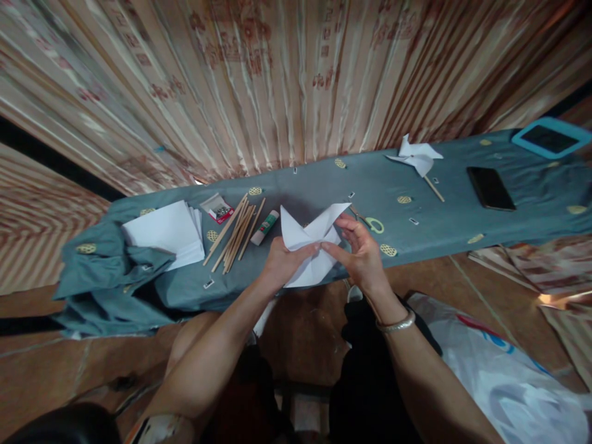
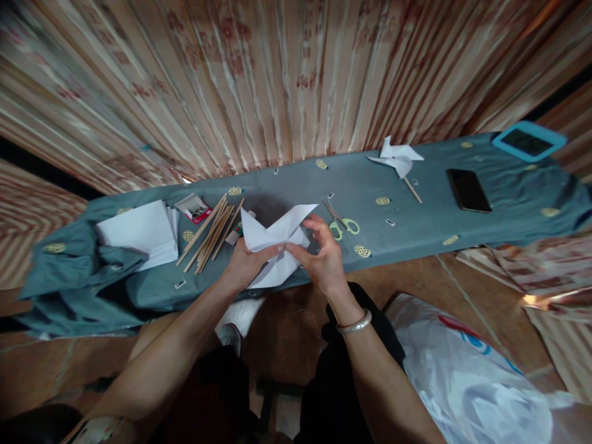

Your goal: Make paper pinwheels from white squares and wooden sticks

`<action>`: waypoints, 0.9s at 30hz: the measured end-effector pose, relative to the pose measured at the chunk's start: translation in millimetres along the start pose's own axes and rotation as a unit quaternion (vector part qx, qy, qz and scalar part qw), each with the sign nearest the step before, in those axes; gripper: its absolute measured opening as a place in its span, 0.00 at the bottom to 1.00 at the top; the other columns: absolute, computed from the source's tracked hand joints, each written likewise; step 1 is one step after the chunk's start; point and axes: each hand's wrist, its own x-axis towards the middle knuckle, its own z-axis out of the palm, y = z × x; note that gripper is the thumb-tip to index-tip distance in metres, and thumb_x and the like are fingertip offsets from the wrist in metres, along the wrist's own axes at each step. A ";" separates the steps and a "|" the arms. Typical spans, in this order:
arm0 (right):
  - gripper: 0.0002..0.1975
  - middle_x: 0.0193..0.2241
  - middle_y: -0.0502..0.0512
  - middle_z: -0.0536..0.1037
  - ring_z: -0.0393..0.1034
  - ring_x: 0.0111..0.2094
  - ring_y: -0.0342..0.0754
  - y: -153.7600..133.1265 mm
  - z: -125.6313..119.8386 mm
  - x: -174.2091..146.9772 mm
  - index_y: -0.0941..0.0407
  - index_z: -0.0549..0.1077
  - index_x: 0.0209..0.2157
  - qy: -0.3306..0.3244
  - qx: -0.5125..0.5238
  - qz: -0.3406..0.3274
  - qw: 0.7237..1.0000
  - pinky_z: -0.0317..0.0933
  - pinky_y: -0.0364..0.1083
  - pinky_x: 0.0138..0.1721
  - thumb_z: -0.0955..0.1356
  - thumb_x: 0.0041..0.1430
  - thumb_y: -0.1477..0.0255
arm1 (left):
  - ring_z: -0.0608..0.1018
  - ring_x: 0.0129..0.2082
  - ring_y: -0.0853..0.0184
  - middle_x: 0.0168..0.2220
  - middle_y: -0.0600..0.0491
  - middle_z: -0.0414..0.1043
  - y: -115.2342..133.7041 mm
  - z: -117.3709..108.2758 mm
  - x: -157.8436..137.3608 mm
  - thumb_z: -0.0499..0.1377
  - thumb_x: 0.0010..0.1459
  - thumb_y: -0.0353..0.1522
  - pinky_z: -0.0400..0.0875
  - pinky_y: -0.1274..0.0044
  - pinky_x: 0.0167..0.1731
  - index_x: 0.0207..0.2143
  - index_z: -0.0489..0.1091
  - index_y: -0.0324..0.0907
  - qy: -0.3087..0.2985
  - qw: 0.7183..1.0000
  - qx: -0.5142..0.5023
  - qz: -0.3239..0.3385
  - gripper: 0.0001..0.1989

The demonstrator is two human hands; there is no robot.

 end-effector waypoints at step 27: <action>0.17 0.24 0.48 0.81 0.69 0.22 0.44 -27.1 -4.8 -7.2 0.53 0.80 0.27 -0.089 0.102 0.150 0.979 0.66 0.45 0.23 0.80 0.36 0.59 | 0.75 0.25 0.68 0.25 0.51 0.77 4.5 -5.5 -5.7 0.74 0.35 0.36 0.69 0.79 0.26 0.26 0.77 0.35 -0.020 0.998 0.052 -0.035 0.16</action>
